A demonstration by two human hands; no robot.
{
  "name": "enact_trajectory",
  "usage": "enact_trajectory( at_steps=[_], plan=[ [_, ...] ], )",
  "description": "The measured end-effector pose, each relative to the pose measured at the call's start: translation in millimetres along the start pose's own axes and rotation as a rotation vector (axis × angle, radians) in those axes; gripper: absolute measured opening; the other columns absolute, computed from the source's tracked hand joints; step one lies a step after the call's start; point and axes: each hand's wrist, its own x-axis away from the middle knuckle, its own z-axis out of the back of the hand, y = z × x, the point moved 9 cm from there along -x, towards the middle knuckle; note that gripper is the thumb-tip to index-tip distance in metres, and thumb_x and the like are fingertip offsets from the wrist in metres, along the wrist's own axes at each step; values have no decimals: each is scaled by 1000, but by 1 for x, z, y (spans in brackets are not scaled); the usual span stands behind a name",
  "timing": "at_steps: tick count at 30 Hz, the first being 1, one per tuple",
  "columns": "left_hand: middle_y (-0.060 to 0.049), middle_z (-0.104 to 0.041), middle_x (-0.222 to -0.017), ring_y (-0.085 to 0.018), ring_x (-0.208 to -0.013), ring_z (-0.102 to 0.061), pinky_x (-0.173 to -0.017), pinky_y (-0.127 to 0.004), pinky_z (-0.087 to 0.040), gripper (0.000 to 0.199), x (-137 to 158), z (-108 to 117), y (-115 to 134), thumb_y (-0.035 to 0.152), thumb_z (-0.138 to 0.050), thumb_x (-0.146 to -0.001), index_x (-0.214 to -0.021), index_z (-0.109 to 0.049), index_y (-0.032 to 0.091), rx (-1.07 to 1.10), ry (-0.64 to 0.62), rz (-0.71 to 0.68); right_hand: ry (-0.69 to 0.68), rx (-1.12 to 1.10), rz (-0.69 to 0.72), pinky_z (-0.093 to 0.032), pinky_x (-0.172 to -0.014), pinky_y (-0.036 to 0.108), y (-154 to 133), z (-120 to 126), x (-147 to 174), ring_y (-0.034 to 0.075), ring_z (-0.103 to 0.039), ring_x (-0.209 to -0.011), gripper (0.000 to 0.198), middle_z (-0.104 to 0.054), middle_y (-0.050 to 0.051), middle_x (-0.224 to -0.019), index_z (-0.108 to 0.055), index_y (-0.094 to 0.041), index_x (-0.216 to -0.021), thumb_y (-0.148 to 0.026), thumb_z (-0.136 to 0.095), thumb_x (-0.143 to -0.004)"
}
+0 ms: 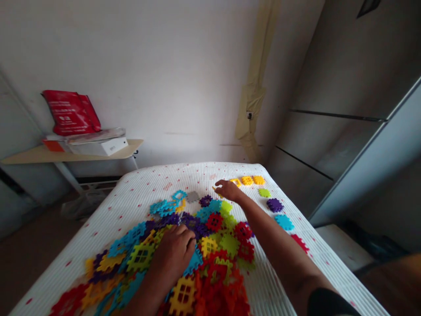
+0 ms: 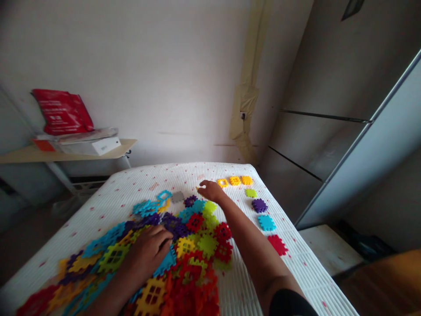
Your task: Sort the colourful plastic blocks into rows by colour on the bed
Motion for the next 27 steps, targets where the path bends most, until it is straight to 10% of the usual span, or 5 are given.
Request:
enact_trajectory(
  at_steps=[11, 16, 27],
  plan=[
    [-5, -60, -82, -18, -84, -52, -77, -32, -36, 26, -1, 2, 3, 22, -38, -85, -79, -64, 20, 8, -22, 11, -57, 38, -380, -49, -53, 25, 123, 9, 38, 19, -66, -59, 30, -68, 14, -66, -63, -8, -86, -25, -38, -89],
    [-6, -60, -82, -18, -83, -52, -78, -33, -36, 27, -1, 1, 3, 22, -37, -86, -79, -64, 20, 11, -26, 4, 79, 242, -440, -48, -71, 34, 132, 29, 52, 27, -63, -93, 25, -65, 19, -102, -62, -12, -99, -25, -45, -85],
    [-6, -60, -82, -19, -84, -52, -78, -33, -36, 26, -1, 0, 1, 22, -38, -85, -79, -63, 20, 19, -9, -4, -13, 370, -344, -47, -67, 33, 116, 8, 55, 28, -62, -91, 47, -66, 12, -102, -61, -19, -104, -45, -69, -65]
  ],
)
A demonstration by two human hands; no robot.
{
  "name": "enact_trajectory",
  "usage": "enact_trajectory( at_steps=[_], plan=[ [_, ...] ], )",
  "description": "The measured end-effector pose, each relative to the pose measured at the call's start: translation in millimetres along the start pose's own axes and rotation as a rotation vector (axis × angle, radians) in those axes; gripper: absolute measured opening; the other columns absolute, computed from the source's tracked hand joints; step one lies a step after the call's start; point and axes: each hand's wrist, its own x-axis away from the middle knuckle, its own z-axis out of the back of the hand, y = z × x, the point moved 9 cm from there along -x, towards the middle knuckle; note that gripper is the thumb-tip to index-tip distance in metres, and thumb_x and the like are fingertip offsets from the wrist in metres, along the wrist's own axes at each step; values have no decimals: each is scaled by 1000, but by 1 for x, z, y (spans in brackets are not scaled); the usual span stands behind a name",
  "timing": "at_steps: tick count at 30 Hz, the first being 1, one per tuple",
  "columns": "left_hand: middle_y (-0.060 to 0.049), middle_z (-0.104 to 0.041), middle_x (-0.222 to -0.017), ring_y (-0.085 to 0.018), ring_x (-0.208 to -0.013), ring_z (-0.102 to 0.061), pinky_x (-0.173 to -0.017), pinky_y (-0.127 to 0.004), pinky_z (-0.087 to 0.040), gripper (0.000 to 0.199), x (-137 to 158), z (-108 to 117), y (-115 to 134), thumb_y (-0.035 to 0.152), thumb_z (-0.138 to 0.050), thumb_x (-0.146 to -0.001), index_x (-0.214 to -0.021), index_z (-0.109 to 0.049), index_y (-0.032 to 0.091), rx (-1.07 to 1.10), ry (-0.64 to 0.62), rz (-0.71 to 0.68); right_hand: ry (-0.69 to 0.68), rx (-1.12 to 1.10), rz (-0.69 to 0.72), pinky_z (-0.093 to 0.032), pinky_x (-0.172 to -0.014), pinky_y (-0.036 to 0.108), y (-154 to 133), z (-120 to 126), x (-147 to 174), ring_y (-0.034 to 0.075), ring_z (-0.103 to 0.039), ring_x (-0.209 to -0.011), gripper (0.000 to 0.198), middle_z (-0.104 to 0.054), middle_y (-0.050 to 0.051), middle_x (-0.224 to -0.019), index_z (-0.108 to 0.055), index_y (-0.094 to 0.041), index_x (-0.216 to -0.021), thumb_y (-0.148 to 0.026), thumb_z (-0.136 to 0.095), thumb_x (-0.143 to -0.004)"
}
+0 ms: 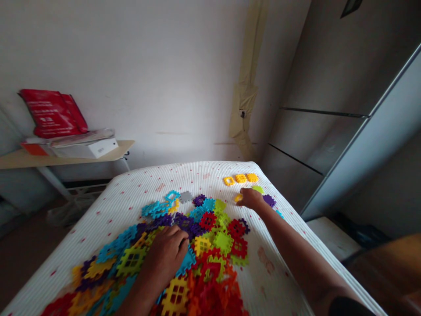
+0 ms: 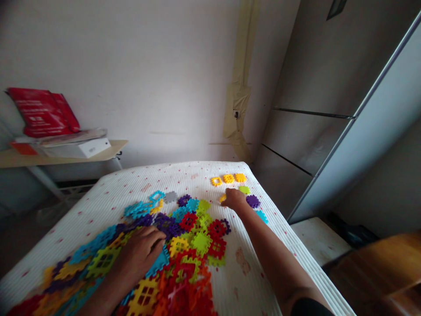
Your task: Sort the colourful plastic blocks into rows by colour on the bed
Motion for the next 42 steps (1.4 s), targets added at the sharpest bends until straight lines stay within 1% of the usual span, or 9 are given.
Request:
enact_trajectory(
  at_steps=[4, 9, 12, 16, 20, 24, 33, 38, 42],
  plan=[
    [-5, -60, -81, -19, -83, -52, -78, -33, -36, 26, 0, -2, -1, 23, -37, -86, -80, -63, 21, -6, 1, -12, 8, 32, 43, -47, -68, 31, 2, 2, -9, 26, -62, -92, 47, -67, 10, -101, -60, -20, -107, -36, -71, -64],
    [-5, -60, -81, -19, -82, -52, -77, -34, -36, 28, 1, -1, 0, 24, -37, -86, -81, -64, 21, 1, -2, -10, 125, 70, 111, -45, -80, 31, 22, 40, -39, 23, -56, -105, 57, -61, 11, -115, -44, -20, -129, -28, -61, -75],
    [-5, -60, -82, -20, -82, -52, -77, -35, -36, 28, 1, -1, 0, 24, -37, -86, -81, -64, 21, -1, -16, 4, 152, 101, 181, -43, -84, 30, 28, 54, -62, 23, -52, -110, 60, -58, 9, -122, -42, -22, -132, -24, -60, -75],
    [-6, -60, -83, -21, -83, -52, -77, -36, -36, 28, -1, -3, -1, 25, -37, -86, -82, -64, 21, -10, -30, 9, 128, 133, 226, -44, -82, 30, 30, 48, -87, 23, -52, -111, 63, -57, 7, -123, -44, -26, -131, -22, -64, -71],
    [-6, -61, -85, -21, -84, -52, -78, -37, -36, 29, -1, -5, -2, 25, -36, -87, -84, -64, 20, -6, -48, 8, 96, 148, 239, -45, -81, 31, 30, 34, -99, 23, -56, -106, 65, -59, 5, -122, -44, -28, -130, -23, -65, -69],
    [-6, -60, -85, -21, -84, -52, -79, -37, -36, 28, 0, -4, -2, 25, -36, -87, -84, -64, 20, -15, -45, 17, 72, 159, 251, -45, -82, 31, 28, 26, -100, 22, -57, -104, 65, -59, 6, -121, -44, -27, -132, -21, -63, -70],
    [-6, -60, -84, -21, -84, -52, -78, -36, -36, 28, -1, -2, 0, 25, -36, -87, -84, -64, 20, -19, -46, 18, 69, 167, 239, -46, -78, 32, 26, 26, -96, 24, -58, -104, 65, -60, 7, -120, -45, -27, -131, -19, -62, -69],
    [-6, -59, -84, -20, -85, -51, -79, -35, -36, 26, 1, 2, 2, 23, -37, -86, -83, -63, 20, -19, -33, 26, 111, 132, 259, -47, -78, 31, 25, 25, -99, 24, -59, -103, 60, -60, 7, -121, -49, -26, -128, -19, -62, -69],
    [-5, -58, -82, -20, -84, -51, -77, -33, -37, 24, 3, 4, 2, 22, -39, -85, -80, -63, 20, -18, -17, 50, 176, 81, 307, -48, -75, 30, 22, 28, -98, 23, -62, -96, 51, -64, 8, -113, -55, -25, -122, -24, -63, -71]
  ],
)
